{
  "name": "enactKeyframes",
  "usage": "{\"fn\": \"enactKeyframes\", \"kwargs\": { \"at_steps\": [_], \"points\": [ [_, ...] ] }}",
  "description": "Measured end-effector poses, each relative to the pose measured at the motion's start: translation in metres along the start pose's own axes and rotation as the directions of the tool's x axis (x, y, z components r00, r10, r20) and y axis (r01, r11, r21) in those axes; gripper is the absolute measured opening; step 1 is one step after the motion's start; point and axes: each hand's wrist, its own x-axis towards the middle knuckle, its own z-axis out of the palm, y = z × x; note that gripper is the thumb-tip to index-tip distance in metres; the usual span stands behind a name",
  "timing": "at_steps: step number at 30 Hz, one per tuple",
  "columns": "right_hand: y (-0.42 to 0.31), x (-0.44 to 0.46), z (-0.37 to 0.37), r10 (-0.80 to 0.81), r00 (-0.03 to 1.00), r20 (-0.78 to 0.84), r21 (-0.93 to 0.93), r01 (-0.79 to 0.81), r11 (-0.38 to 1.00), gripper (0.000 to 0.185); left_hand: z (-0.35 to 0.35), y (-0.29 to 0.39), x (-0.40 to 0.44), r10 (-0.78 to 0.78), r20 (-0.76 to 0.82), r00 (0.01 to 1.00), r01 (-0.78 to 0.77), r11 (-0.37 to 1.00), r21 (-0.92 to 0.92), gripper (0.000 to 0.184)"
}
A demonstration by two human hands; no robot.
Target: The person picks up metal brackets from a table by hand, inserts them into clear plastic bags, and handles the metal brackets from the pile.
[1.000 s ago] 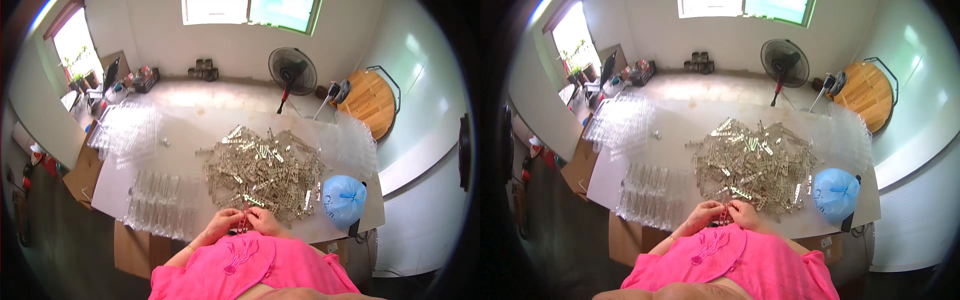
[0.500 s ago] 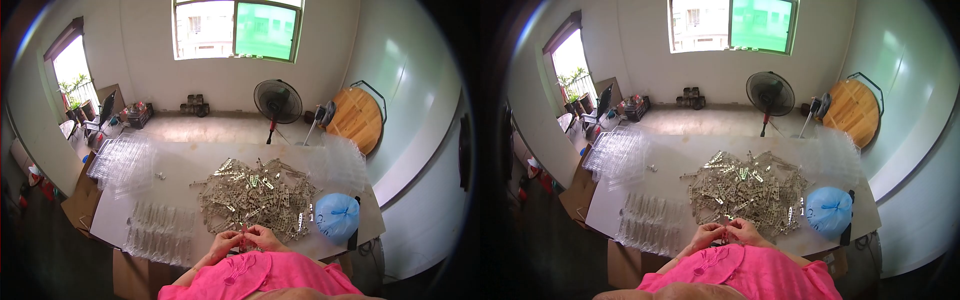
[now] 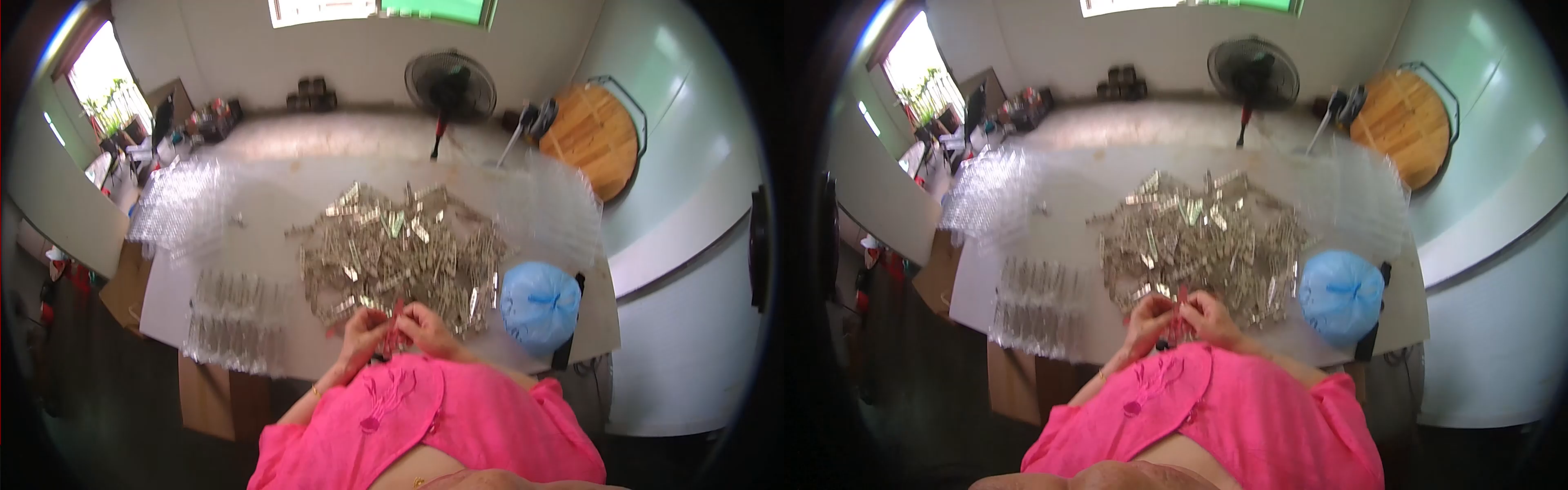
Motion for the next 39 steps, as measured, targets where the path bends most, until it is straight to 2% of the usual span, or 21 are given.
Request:
{"fn": "enactKeyframes", "kwargs": {
  "at_steps": [3,5,7,8,10,13,14,21,26,33,39],
  "points": [
    [-0.008,-0.009,-0.007,-0.035,0.995,0.095,-0.024,0.038,0.999,0.014,0.016,-0.007,0.002,0.099,-0.089,0.991,-0.102,0.994,-0.028,0.031],
    [-0.013,-0.014,-0.01,-0.076,0.994,0.084,0.103,0.067,0.992,0.014,0.023,0.002,0.002,0.012,-0.135,0.991,-0.01,1.0,0.011,0.034],
    [-0.013,-0.013,-0.024,-0.043,0.999,0.004,0.041,0.043,0.998,0.012,0.027,0.011,0.001,-0.184,-0.112,0.976,0.163,0.97,-0.178,0.032],
    [-0.015,-0.014,-0.027,-0.004,1.0,0.014,0.052,0.003,0.999,0.012,0.027,0.007,0.001,-0.223,-0.075,0.972,0.195,0.943,-0.271,0.031],
    [-0.02,-0.013,-0.031,0.061,0.983,-0.175,0.1,-0.044,0.994,0.011,0.024,0.006,-0.002,-0.288,-0.011,0.958,0.256,0.868,-0.425,0.025],
    [-0.016,-0.013,-0.034,0.091,0.982,-0.163,0.141,-0.068,0.988,0.013,0.025,0.013,-0.007,-0.355,0.049,0.933,0.334,0.812,-0.479,0.019],
    [-0.015,-0.013,-0.032,0.105,0.984,-0.146,0.15,-0.083,0.985,0.014,0.024,0.012,-0.008,-0.363,0.066,0.929,0.349,0.806,-0.477,0.014],
    [-0.013,-0.007,-0.014,0.102,0.988,-0.119,0.097,-0.091,0.991,0.013,0.011,0.019,-0.008,-0.41,0.148,0.9,0.427,0.758,-0.493,0.014],
    [-0.013,-0.001,0.006,0.104,0.984,-0.141,0.051,-0.098,0.994,0.014,-0.006,0.033,-0.011,-0.443,0.194,0.875,0.483,0.785,-0.388,0.015],
    [-0.01,0.006,0.037,0.107,0.977,-0.186,0.017,-0.106,0.994,0.014,-0.036,0.037,-0.013,-0.435,0.258,0.863,0.505,0.768,-0.395,0.017],
    [-0.011,0.011,0.066,0.141,0.963,-0.23,0.06,-0.13,0.99,0.014,-0.06,0.041,-0.015,-0.438,0.286,0.852,0.522,0.756,-0.396,0.017]
  ]
}}
